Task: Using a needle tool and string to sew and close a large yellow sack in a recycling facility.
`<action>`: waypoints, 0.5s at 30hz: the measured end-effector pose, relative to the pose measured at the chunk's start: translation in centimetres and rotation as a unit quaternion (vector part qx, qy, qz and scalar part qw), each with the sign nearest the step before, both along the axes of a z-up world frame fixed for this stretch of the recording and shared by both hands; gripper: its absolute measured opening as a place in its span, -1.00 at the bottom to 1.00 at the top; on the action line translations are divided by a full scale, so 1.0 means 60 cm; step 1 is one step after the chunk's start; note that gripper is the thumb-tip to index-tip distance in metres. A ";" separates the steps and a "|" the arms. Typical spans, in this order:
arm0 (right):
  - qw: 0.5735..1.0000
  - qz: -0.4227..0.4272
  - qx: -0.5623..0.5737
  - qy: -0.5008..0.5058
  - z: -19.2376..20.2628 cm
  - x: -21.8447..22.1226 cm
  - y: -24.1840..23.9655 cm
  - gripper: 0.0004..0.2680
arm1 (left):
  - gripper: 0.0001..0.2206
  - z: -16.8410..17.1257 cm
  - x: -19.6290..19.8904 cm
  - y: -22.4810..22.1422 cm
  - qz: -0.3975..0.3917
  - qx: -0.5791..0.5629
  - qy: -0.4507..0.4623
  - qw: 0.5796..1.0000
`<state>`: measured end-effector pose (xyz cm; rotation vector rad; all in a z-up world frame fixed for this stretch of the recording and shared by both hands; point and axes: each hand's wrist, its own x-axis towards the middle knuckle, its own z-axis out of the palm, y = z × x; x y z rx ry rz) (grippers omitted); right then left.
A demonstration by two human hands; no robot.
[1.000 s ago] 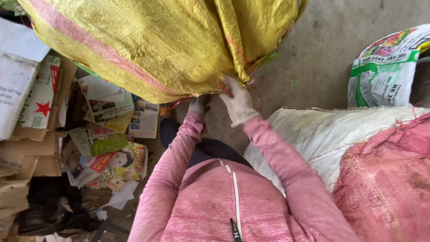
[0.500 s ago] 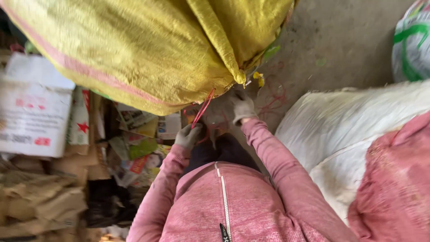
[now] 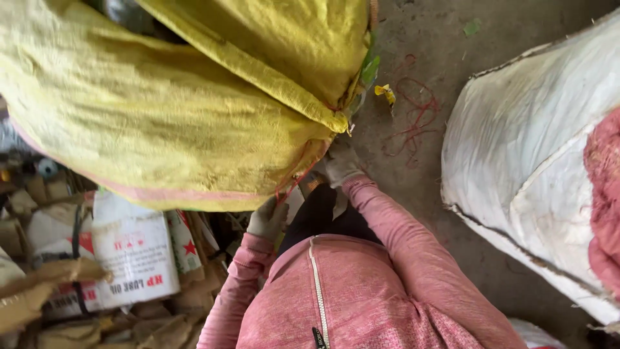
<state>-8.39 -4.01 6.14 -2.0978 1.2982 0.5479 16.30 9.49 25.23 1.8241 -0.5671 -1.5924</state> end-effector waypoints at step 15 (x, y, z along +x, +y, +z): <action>0.953 -0.207 0.102 -0.195 0.242 -0.113 0.058 -0.79 | -0.69 0.069 -0.172 -0.147 -0.433 -0.543 -0.354 0.626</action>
